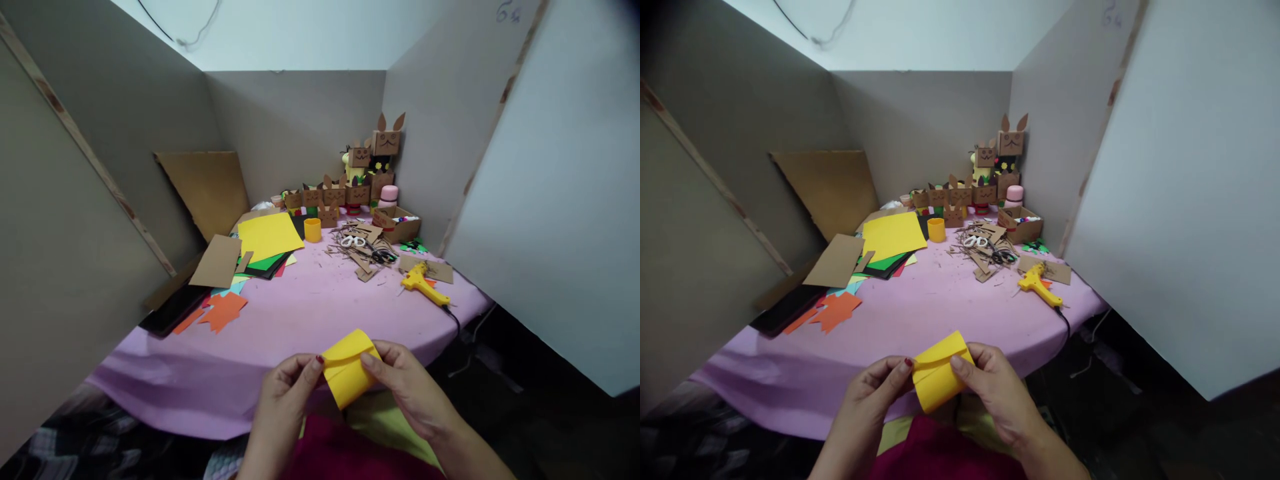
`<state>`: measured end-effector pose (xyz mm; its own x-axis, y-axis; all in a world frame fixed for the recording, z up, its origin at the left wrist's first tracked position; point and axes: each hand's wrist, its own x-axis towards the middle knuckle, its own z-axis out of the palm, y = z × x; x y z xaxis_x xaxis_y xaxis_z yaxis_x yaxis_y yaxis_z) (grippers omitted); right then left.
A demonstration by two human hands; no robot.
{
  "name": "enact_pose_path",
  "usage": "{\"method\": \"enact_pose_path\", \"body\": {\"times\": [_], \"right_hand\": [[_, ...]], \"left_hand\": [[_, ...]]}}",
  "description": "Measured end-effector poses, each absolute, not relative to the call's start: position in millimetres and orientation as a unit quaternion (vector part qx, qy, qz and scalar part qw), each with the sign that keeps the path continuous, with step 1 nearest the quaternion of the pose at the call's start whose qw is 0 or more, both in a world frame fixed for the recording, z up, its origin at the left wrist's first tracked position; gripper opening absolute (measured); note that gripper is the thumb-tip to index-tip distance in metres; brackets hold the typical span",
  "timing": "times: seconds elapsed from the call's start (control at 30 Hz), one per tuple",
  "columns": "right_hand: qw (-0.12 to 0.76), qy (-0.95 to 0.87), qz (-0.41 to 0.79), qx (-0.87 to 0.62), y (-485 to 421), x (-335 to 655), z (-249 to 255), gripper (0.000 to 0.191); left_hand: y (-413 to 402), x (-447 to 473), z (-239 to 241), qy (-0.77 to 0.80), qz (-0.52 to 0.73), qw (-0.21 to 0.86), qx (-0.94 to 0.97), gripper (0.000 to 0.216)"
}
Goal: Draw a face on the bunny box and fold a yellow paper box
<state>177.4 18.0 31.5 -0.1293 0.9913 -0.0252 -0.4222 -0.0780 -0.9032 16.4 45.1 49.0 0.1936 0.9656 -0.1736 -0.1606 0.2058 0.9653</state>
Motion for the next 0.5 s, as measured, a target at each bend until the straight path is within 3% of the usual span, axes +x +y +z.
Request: {"method": "enact_pose_path", "body": {"times": [0.13, 0.3, 0.4, 0.5], "right_hand": [[0.552, -0.440, 0.586, -0.397, 17, 182, 28, 0.033], [0.515, -0.527, 0.196, -0.647, 34, 243, 21, 0.037], [0.467, -0.489, 0.070, -0.733, 56, 296, 21, 0.034], [0.382, -0.468, 0.010, -0.797, 83, 331, 19, 0.043]], "left_hand": [[46, 15, 47, 0.453, 0.448, 0.643, 0.425, 0.015], [51, 11, 46, 0.491, 0.453, 0.614, 0.421, 0.024], [54, 13, 43, 0.490, 0.435, 0.620, 0.431, 0.026], [55, 17, 42, 0.480, 0.421, 0.630, 0.442, 0.025]]}}
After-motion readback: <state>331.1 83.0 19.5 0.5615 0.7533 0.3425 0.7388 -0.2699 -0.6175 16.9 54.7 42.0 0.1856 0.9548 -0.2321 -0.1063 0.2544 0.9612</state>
